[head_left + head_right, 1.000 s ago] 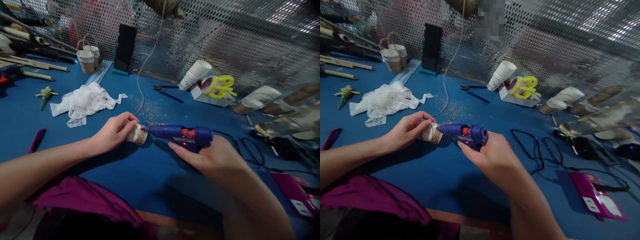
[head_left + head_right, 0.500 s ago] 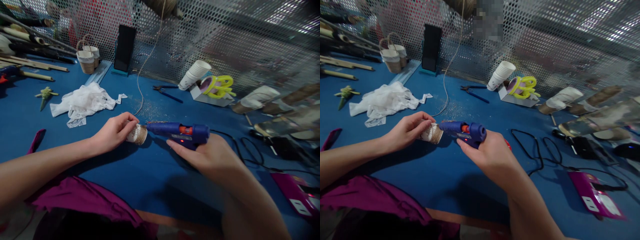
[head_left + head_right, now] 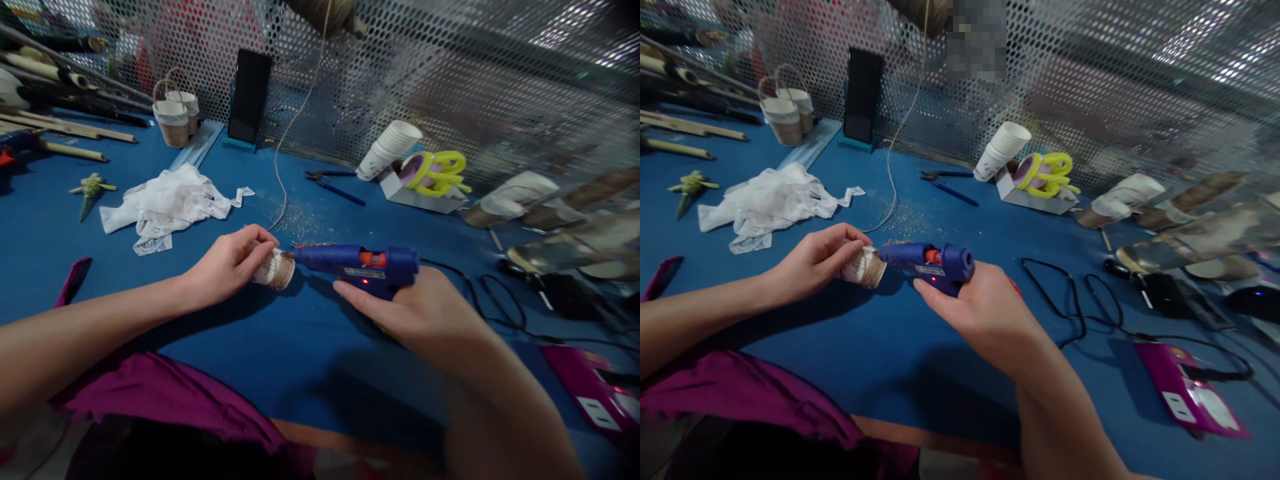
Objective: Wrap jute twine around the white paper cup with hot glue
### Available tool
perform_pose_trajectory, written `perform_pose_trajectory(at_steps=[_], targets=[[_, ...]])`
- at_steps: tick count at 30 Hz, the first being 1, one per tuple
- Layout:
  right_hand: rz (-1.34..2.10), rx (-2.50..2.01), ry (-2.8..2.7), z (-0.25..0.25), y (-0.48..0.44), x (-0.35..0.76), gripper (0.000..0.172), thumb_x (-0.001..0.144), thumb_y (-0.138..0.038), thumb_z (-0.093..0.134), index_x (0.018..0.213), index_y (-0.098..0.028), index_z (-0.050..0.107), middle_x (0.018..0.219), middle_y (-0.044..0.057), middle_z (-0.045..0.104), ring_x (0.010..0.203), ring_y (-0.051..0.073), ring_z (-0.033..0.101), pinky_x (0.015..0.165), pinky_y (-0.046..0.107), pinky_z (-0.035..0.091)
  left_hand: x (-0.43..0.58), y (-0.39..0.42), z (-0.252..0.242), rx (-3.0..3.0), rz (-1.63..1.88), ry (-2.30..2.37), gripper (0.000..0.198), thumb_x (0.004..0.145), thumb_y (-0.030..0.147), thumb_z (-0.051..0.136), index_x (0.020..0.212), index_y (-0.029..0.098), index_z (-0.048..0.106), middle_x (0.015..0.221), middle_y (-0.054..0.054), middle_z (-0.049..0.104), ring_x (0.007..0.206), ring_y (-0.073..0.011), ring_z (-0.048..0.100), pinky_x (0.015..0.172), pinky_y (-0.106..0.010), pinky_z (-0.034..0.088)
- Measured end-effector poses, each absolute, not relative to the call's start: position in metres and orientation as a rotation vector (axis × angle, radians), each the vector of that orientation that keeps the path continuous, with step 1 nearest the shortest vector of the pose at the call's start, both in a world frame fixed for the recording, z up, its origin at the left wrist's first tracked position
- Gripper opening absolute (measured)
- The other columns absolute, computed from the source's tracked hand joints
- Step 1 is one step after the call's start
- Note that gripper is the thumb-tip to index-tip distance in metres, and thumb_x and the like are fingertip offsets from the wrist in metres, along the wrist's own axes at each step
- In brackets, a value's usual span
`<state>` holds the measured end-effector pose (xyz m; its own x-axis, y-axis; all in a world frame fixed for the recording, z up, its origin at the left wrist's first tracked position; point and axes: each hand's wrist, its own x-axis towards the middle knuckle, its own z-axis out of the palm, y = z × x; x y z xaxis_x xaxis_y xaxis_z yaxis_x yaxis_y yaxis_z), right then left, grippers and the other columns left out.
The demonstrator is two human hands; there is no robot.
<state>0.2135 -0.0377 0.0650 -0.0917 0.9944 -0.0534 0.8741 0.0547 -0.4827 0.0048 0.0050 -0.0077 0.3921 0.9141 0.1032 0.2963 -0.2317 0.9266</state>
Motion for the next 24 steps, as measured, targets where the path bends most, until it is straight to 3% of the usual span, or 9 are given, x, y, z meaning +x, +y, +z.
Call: perform_pose_trajectory(at_steps=[24], targets=[[0.581, -1.911, -2.034, 0.0677, -0.0416, 0.2115, 0.021, 0.070, -0.040, 0.056, 0.069, -0.021, 0.066, 0.062, 0.002, 0.066, 0.060, 0.023, 0.061, 0.043, 0.030, 0.045, 0.0042, 0.0055, -0.0087, 1.779, 0.861, 1.065, 0.026, 0.088, 0.035, 0.041, 0.093, 0.014, 0.054, 0.070, -0.002, 0.058, 0.058, -0.0108, 0.050, 0.050, -0.020, 0.039]])
